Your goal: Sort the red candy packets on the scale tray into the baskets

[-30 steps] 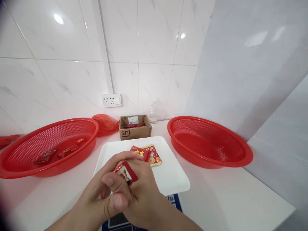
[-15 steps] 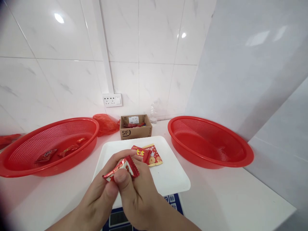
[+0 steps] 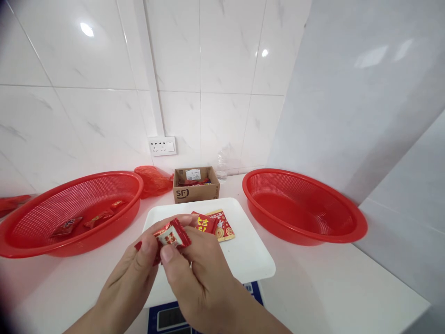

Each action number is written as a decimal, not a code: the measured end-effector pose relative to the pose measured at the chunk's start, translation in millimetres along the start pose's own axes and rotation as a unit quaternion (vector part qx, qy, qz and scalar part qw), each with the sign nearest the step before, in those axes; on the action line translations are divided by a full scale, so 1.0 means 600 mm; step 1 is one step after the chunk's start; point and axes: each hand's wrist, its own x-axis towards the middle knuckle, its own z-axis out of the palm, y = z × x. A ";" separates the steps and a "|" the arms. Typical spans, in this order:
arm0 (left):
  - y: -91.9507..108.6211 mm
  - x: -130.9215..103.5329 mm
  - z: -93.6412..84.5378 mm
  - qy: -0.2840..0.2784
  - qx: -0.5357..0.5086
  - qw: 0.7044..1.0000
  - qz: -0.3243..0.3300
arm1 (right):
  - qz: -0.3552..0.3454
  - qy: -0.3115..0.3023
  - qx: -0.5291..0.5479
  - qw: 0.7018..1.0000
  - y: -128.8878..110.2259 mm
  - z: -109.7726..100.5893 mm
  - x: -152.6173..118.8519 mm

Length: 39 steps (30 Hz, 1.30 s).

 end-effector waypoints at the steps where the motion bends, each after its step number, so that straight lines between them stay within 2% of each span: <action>1: 0.002 0.000 -0.001 -0.006 0.000 1.000 0.001 | 0.002 0.003 -0.005 1.000 -0.001 -0.001 -0.001; 7: 0.010 -0.003 -0.001 -0.054 -0.014 0.998 0.033 | 0.009 0.019 -0.008 1.000 -0.010 0.000 -0.001; 15: 0.010 -0.012 -0.005 -0.060 0.040 0.995 0.064 | -0.028 0.048 0.001 0.998 -0.013 0.008 -0.006; 21: 0.009 -0.016 -0.006 -0.057 0.069 0.994 0.068 | 0.024 0.053 0.001 0.998 -0.024 0.007 -0.003; 24: 0.009 -0.015 -0.004 -0.044 0.085 0.993 0.074 | 0.046 0.049 0.001 0.998 -0.025 0.007 -0.005; 29: 0.014 -0.003 -0.011 -0.024 0.130 0.990 0.045 | 0.070 0.021 -0.026 0.997 -0.012 0.003 -0.005; 34: 0.019 0.010 -0.025 0.064 0.279 0.949 0.133 | 0.072 0.058 -0.117 0.989 -0.003 -0.007 -0.002; 39: 0.022 0.009 -0.026 0.063 0.322 0.931 0.163 | 0.065 0.075 -0.106 0.989 -0.002 -0.011 -0.003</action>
